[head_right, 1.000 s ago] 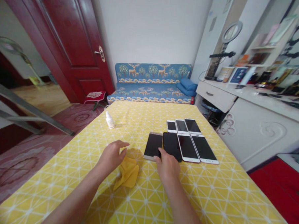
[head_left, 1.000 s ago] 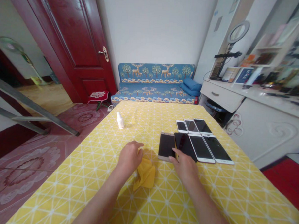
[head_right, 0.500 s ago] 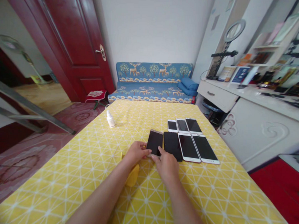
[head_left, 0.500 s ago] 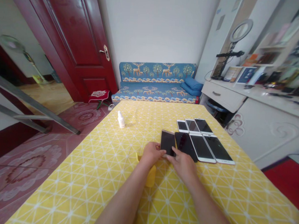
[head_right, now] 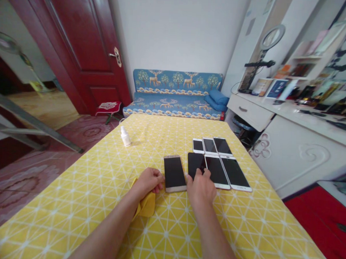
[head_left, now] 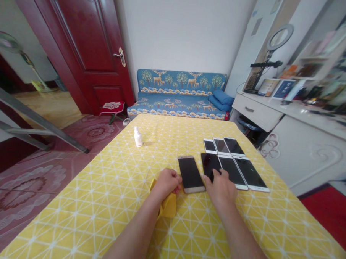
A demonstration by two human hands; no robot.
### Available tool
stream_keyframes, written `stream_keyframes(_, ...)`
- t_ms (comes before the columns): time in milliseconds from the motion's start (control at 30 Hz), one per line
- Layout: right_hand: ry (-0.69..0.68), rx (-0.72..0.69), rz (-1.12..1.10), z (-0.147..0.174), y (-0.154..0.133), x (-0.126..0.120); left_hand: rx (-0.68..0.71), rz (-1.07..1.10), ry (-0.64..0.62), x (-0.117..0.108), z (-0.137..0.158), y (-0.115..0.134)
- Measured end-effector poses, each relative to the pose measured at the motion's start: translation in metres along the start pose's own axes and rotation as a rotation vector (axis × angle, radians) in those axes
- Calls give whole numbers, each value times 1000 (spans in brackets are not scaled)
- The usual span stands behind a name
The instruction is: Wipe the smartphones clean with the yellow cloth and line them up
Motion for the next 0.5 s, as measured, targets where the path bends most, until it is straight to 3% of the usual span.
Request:
stream_keyframes(300, -25, 48, -141, -8, 8, 2, 48, -178, 181, -4, 3, 10)
stream_keyframes(500, -96, 23, -285, -5, 0, 7, 95, -232, 364, -20, 0, 10)
Point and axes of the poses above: each hand's wrist, its own z-axis away from the middle knuckle, its own x-axis out of the palm, y = z × x, the point moved 6 cm from there along -z, towards the middle knuckle, and after that the axes turned 15 degrees about -z, right-handed, at the moved point
